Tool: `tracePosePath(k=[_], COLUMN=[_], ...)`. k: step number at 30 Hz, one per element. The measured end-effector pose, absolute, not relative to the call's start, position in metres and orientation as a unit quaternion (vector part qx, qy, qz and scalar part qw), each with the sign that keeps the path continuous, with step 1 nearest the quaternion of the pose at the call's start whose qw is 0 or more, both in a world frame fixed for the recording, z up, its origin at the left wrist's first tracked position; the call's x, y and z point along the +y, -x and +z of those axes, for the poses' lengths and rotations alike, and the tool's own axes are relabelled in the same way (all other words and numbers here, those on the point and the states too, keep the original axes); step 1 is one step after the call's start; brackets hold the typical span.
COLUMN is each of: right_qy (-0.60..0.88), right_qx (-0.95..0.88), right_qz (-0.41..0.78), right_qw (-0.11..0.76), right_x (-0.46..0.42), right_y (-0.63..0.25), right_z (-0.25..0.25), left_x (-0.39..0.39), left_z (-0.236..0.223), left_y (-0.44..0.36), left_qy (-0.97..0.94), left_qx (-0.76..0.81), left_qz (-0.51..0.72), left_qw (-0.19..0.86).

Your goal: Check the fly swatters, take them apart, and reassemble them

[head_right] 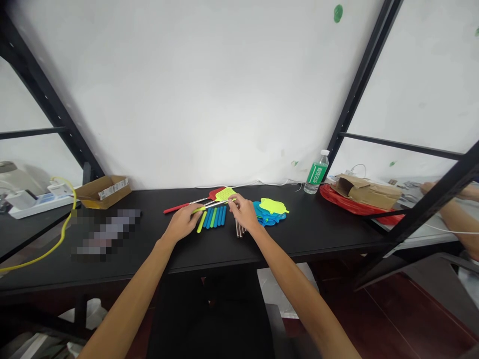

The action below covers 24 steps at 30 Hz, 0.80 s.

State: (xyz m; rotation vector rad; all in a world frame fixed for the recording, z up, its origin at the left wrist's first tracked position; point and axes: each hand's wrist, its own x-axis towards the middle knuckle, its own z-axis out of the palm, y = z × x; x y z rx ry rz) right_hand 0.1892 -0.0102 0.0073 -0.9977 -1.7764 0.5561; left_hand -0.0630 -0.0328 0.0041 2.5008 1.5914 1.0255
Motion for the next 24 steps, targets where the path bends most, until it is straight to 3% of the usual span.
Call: tracePosePath(k=[24], right_qy=[0.389], right_qx=[-0.805], right_qz=[0.096], right_qw=[0.437], right_x=[-0.0069], right_y=[-0.1924], right_z=[0.0026], left_x=[-0.0309], left_z=[0.0002], left_y=[0.0620], left_qy=[-0.835], left_qx=[0.460], left_qz=[0.300], left_qw=[-0.028])
